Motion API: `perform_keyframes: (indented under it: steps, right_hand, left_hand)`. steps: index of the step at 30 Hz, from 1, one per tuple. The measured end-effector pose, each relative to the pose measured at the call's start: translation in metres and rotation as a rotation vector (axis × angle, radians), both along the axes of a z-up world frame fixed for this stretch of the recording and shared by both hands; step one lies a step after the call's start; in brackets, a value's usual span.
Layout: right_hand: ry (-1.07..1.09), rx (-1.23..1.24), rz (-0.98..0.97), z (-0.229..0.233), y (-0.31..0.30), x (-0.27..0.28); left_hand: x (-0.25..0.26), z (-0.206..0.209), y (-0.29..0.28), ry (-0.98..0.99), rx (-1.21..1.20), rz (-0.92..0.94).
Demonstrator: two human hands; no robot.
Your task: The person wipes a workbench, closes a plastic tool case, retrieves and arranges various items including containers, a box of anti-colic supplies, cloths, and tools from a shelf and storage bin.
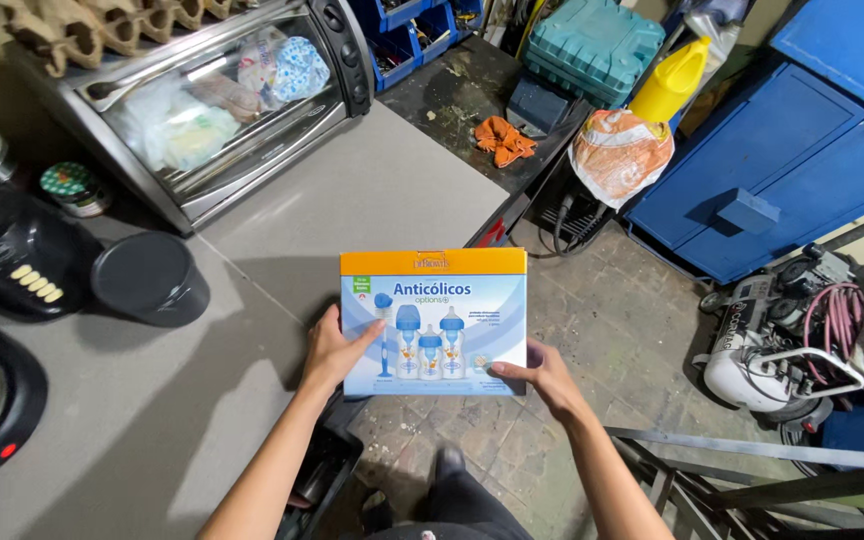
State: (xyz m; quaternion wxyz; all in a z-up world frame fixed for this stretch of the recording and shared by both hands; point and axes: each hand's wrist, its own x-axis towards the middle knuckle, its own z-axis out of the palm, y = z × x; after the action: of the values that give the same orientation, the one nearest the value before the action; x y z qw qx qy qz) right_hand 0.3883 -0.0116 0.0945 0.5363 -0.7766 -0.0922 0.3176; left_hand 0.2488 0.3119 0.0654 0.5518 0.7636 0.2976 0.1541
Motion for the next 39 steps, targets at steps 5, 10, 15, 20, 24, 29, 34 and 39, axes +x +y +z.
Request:
perform_keyframes:
  steps: [5, 10, 15, 20, 24, 29, 34, 39]
  right_hand:
    - [-0.039, 0.052, 0.15, -0.004, 0.024, 0.078]
    - [-0.122, 0.067, 0.237, -0.019, 0.076, 0.203]
    - [-0.653, 0.034, 0.397, -0.024, 0.157, 0.337]
    - [-0.692, 0.057, 0.357, -0.061, 0.236, 0.428]
    - [-0.565, 0.045, 0.259, -0.093, 0.288, 0.465]
    - [-0.699, 0.003, 0.113, -0.1, 0.335, 0.482]
    - [-0.691, -0.032, 0.141, -0.092, 0.344, 0.474]
    - [-1.169, -0.046, 0.084, -0.087, 0.306, 0.447]
  left_hand:
    - [0.058, -0.002, 0.019, -0.01, 0.062, 0.013]
    - [0.138, -0.018, 0.047, 0.027, 0.194, 0.059]
    - [0.222, -0.02, 0.071, -0.21, 0.194, 0.072]
    - [0.291, -0.038, 0.099, -0.135, 0.236, 0.312]
    - [0.33, -0.052, 0.119, 0.08, 0.256, 0.445]
    - [0.353, -0.053, 0.133, -0.082, 0.351, 0.543]
    - [0.342, -0.039, 0.134, 0.03, 0.286, 0.516]
    - [0.273, -0.027, 0.109, 0.09, 0.404, 0.491]
